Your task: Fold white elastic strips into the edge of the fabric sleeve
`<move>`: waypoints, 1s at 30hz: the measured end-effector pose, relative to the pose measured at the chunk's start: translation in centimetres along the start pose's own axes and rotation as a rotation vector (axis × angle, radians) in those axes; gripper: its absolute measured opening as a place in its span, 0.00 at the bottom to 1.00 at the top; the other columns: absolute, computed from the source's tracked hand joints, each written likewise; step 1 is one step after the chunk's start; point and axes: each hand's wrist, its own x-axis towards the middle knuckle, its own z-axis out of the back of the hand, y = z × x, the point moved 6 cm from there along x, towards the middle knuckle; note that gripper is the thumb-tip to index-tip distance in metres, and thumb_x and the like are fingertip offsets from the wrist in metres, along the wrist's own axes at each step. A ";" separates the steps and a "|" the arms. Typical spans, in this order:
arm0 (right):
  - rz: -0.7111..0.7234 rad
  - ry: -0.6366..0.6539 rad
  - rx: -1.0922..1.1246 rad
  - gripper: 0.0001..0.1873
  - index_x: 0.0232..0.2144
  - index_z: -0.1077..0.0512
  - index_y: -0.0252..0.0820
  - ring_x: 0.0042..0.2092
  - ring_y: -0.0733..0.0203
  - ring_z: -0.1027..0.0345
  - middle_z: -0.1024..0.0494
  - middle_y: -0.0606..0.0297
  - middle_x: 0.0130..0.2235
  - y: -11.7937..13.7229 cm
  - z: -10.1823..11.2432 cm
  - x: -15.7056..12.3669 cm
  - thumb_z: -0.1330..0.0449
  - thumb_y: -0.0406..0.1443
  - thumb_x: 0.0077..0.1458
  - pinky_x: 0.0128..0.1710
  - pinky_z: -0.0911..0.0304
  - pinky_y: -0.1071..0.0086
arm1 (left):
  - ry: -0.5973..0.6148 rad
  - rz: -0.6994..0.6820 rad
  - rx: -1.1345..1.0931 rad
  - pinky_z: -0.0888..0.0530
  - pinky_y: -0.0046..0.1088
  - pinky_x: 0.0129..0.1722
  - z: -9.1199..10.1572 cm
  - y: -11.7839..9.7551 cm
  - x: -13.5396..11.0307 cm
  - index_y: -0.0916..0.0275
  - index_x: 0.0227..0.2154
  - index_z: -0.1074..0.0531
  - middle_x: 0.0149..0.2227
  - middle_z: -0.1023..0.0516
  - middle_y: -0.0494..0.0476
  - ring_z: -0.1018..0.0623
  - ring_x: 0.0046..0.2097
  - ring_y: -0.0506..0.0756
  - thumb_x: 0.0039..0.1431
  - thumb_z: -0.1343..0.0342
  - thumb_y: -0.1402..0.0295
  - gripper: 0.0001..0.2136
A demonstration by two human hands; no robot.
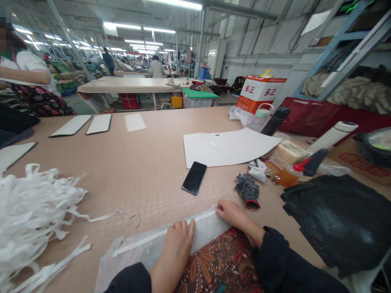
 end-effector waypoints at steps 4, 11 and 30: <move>-0.015 0.017 -0.062 0.06 0.30 0.31 0.40 0.34 0.59 0.33 0.25 0.61 0.32 -0.4 0.6 0.1 0.45 0.36 0.51 0.27 0.50 0.70 | 0.017 0.022 -0.013 0.32 0.34 0.31 0.2 0.1 0.1 0.60 0.54 0.41 0.38 0.29 0.63 0.28 0.38 0.61 0.58 0.57 0.76 0.20; 0.158 -0.082 -0.175 0.10 0.35 0.32 0.38 0.40 0.56 0.35 0.28 0.56 0.39 4.8 0.8 -2.3 0.51 0.26 0.54 0.35 0.44 0.68 | 0.021 0.062 -0.043 0.33 0.34 0.31 0.0 0.0 0.0 0.56 0.54 0.42 0.38 0.30 0.62 0.29 0.39 0.60 0.58 0.54 0.72 0.20; 0.519 -0.327 -0.166 0.22 0.37 0.28 0.42 0.43 0.52 0.33 0.27 0.54 0.42 0.7 -3.5 -4.3 0.55 0.21 0.46 0.41 0.37 0.61 | -0.020 0.343 -0.054 0.44 0.43 0.56 -5.6 10.4 -13.7 0.58 0.54 0.41 0.54 0.35 0.59 0.39 0.56 0.59 0.55 0.58 0.81 0.24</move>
